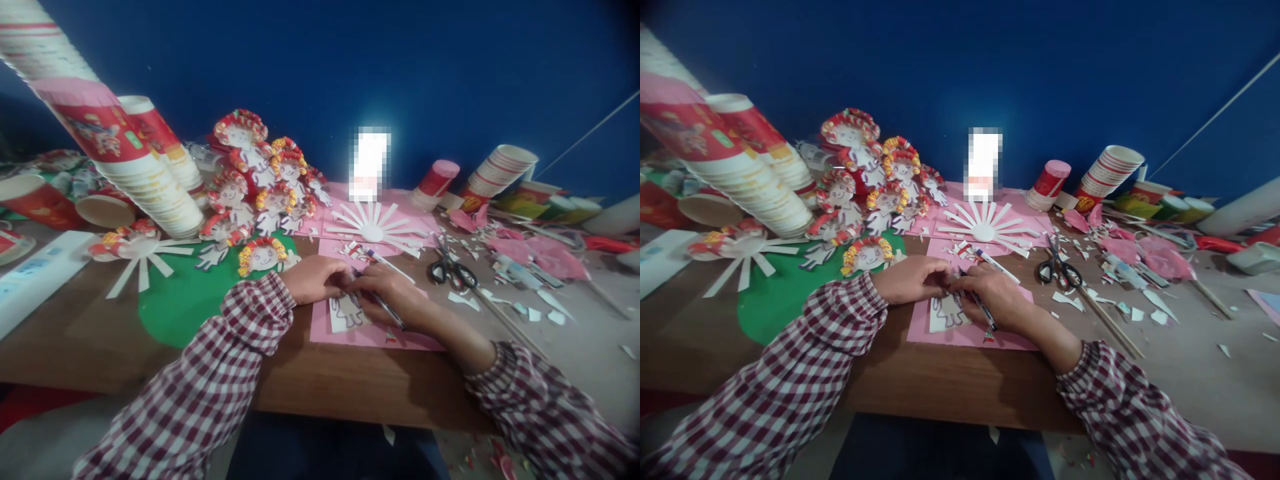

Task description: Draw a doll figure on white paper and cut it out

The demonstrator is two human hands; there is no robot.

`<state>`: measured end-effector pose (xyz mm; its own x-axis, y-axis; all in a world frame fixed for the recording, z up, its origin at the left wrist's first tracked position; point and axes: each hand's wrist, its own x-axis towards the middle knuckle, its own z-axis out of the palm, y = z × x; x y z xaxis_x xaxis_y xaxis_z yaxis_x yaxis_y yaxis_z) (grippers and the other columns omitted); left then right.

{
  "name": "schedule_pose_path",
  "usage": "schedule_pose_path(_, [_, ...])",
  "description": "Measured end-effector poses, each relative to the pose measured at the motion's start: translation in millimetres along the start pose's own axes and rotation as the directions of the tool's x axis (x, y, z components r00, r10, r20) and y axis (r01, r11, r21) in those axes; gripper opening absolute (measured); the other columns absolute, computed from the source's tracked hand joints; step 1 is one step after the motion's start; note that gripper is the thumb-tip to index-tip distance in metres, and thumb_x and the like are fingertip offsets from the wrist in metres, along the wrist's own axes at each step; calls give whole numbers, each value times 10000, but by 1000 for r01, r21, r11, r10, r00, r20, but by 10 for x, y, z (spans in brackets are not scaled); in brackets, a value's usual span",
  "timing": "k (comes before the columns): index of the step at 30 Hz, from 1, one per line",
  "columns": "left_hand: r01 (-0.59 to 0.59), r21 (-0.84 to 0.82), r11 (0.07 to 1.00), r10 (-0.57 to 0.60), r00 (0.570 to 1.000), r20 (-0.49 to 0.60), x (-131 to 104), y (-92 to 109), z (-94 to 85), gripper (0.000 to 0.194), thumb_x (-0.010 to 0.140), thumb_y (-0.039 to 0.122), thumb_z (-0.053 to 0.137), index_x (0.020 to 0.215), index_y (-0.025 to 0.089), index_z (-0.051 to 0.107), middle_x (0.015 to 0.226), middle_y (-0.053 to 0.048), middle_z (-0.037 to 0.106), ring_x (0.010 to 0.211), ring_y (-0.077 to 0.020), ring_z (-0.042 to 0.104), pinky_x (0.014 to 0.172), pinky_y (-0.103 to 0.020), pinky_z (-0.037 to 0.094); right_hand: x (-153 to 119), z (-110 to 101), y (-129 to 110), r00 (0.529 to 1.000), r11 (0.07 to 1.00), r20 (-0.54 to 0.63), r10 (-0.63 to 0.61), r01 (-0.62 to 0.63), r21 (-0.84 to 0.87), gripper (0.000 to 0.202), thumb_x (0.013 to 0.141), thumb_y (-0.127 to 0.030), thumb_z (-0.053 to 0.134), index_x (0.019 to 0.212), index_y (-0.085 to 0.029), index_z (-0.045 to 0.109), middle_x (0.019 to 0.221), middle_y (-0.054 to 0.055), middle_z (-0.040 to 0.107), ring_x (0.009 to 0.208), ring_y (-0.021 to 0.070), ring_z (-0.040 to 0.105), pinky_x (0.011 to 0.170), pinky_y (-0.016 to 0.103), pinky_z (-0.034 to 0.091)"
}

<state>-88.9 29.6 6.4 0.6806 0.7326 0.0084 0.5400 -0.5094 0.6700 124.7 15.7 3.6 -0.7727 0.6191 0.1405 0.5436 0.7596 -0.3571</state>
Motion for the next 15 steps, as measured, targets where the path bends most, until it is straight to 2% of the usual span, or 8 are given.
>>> schedule_pose_path(3, [-72, 26, 997, 71, 997, 23, 6, -16, 8, 74, 731, 103, 651, 775, 162, 640, 809, 6, 640, 767, -124, 570, 689, -225, 386, 4, 7, 4, 1000, 1000, 0, -7, 7, -1, 263, 776, -128, 573, 994, -213, 694, 736, 28, 564, 733, 165, 495, 706, 277, 370])
schedule_pose_path(7, [-132, 7, 991, 132, 991, 28, 8, -52, 21, 68, 768, 111, 639, 783, 171, 669, 806, 9, 634, 772, -115, 577, 702, -216, 395, 6, 6, 5, 1000, 1000, 5, -22, 22, 19, 235, 769, -109, 571, 950, -202, 689, 765, 31, 584, 738, 161, 504, 711, 274, 373])
schedule_pose_path(15, [-121, -29, 992, 122, 992, 36, 11, -97, 44, 77, 796, 186, 654, 801, 205, 728, 832, 3, 663, 789, -114, 600, 725, -211, 425, 17, -4, -17, 1000, 1000, -3, -18, 18, 10, 250, 753, -90, 570, 939, -202, 694, 733, 26, 580, 719, 159, 503, 701, 271, 379])
